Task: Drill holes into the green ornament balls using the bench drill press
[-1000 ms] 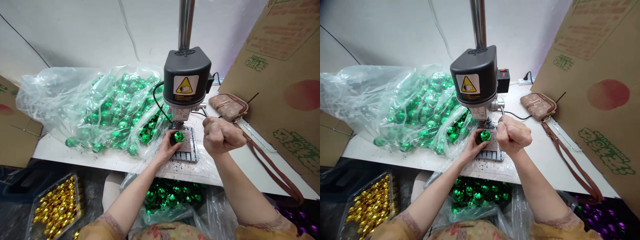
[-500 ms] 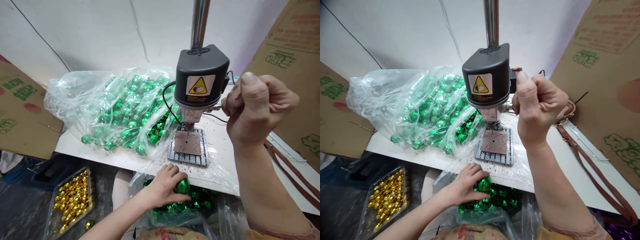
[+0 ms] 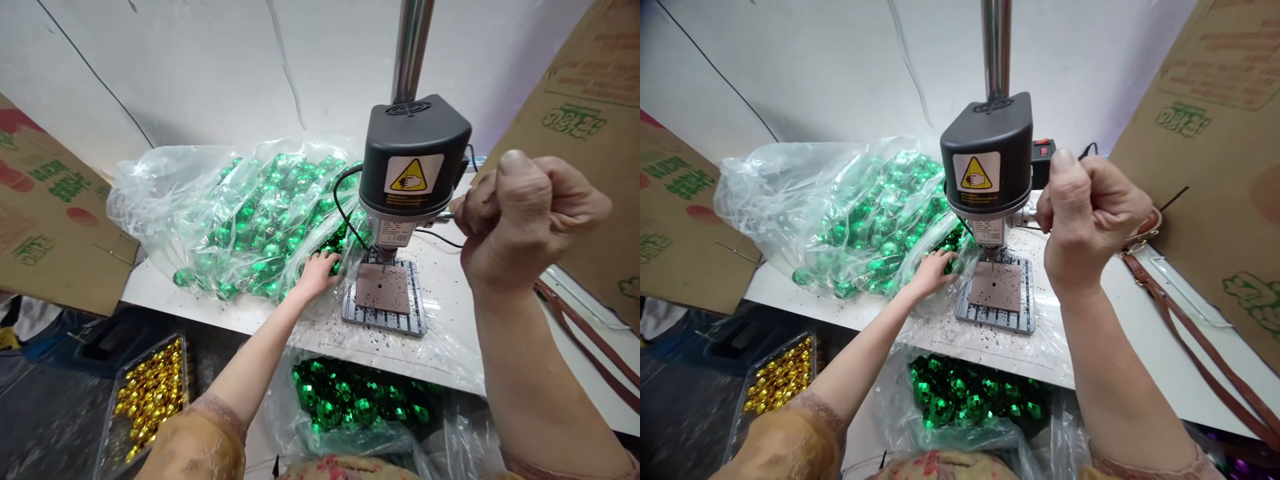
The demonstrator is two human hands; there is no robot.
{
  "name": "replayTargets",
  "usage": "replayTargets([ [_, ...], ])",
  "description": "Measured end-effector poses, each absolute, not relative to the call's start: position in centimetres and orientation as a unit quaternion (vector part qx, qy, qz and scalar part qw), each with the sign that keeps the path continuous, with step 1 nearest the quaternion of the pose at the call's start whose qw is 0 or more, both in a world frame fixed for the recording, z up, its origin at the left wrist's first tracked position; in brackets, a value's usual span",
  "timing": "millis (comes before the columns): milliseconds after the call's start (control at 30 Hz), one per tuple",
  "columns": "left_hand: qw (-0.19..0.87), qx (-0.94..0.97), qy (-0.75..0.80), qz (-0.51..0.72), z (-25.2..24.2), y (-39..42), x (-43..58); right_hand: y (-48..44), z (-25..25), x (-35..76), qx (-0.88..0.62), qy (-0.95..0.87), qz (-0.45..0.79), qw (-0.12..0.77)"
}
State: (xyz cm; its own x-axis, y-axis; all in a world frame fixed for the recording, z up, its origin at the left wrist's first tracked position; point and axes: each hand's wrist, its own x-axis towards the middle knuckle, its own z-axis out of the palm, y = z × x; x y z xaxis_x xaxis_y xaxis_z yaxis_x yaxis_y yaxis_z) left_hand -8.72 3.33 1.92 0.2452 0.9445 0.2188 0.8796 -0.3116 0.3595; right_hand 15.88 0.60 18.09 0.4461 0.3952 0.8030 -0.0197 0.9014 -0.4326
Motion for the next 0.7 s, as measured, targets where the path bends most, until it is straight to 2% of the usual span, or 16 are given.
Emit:
replayTargets([
  [100,0.115,0.777,0.568,0.244,2.0,2.3,-8.8,0.6,18.1,15.9,-0.181,-0.511,0.127,0.831],
  [233,0.152,0.702,0.548,0.429,3.9,-0.4,-9.0,0.6,18.0,15.8,-0.176,-0.51,0.127,0.832],
  [333,0.348,0.613,0.487,0.515,4.8,-2.6,-7.7,0.7,17.9,15.8,-0.17,-0.51,0.127,0.833],
  [400,0.504,0.536,0.443,0.512,4.5,-3.6,-6.3,0.8,17.8,15.8,-0.17,-0.508,0.119,0.836],
  [467,0.583,0.485,0.423,0.497,3.7,-4.2,-4.8,0.8,17.9,15.8,-0.173,-0.504,0.12,0.838],
  [533,0.577,0.482,0.431,0.499,2.8,-4.1,-3.8,0.7,17.9,15.8,-0.177,-0.508,0.124,0.834],
  [700,0.485,0.551,0.453,0.506,1.1,-2.7,-3.2,0.3,17.9,15.8,-0.218,-0.526,0.102,0.816],
])
